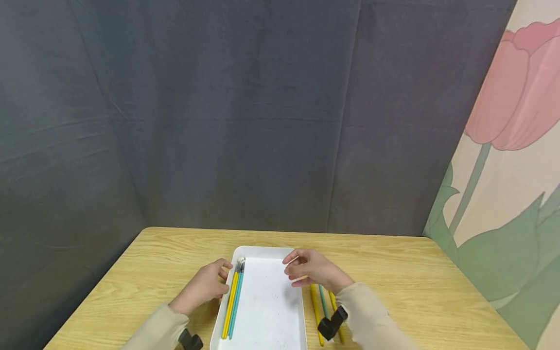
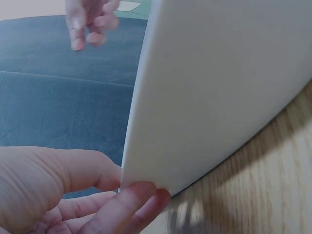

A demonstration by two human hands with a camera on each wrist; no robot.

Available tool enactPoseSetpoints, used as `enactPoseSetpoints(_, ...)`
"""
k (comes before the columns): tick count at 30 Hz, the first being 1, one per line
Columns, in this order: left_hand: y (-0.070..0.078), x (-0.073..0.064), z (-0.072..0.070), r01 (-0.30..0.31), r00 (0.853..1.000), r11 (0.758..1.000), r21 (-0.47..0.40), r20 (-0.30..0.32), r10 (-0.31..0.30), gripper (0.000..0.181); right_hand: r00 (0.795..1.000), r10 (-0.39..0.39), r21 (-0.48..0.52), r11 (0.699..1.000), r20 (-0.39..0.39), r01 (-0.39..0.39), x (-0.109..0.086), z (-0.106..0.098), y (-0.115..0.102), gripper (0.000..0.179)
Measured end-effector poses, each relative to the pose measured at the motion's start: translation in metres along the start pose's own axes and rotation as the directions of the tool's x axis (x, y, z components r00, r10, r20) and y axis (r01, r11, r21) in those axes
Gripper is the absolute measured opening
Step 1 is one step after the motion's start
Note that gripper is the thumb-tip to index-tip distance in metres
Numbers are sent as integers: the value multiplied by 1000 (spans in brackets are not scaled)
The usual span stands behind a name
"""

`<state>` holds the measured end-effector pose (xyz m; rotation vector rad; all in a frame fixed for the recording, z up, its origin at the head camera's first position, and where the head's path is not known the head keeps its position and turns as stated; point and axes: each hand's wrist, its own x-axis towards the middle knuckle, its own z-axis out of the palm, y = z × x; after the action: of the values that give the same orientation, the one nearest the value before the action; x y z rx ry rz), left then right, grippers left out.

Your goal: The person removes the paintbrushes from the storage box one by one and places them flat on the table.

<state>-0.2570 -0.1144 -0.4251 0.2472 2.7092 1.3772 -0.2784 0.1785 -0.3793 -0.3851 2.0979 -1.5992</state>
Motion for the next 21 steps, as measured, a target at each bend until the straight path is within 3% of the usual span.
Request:
enactPoseSetpoints(11,1,0,0,9,1000,1000,10,-5,-8,47,1000,1,-11,1000,25,-1,25,47,-26,28)
enactPoseSetpoints(17,0,0,1,-2,1000,1000,19,-12,2,47,998,12,-41,999,62,-9,42,67,-25,24)
enactPoseSetpoints(21,1,1,1,6,1000,1000,26,-6,-6,47,998,41,-69,997,43,-38,52,79,-20,25)
